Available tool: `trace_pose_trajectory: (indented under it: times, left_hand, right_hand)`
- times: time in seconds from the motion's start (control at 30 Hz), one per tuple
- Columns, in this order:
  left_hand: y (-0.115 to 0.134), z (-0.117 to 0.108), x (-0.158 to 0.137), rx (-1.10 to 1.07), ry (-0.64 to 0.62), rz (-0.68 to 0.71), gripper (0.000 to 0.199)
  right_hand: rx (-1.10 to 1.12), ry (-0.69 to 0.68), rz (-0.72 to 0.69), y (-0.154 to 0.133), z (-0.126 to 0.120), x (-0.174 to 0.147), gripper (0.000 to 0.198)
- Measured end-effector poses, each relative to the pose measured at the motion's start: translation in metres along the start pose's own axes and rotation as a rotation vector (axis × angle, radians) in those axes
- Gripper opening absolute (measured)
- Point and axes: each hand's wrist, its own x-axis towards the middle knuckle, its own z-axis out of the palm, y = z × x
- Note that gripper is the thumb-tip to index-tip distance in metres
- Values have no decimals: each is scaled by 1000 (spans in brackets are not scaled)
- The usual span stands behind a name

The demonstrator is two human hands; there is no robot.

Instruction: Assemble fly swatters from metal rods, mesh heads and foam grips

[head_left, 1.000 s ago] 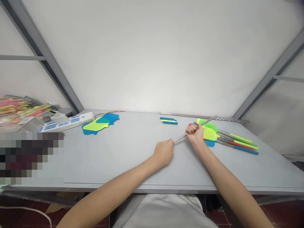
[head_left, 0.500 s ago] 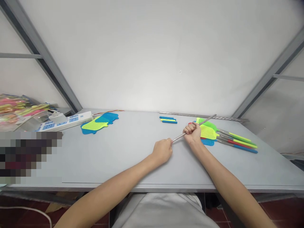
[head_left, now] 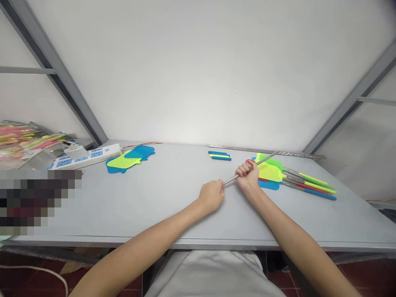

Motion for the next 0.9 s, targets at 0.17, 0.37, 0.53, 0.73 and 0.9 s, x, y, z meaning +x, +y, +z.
trace_pose_trajectory:
  times: [0.17, 0.37, 0.53, 0.73, 0.9]
  left_hand:
    - [0, -1, 2, -45, 2, 7, 33]
    - [1, -4, 3, -128, 20, 83, 35]
    - [1, -5, 5, -178, 42, 128, 39]
    - [-2, -8, 6, -202, 92, 107, 32]
    - [-3, -10, 7, -169, 100, 95, 32]
  right_hand:
    - [24, 31, 14, -1, 4, -1, 34]
    - [31, -16, 14, -14, 14, -2, 32]
    - [-11, 10, -21, -18, 18, -1, 18]
    - [-46, 88, 24, -27, 15, 8, 13]
    - [-77, 176, -22, -37, 8, 15, 13]
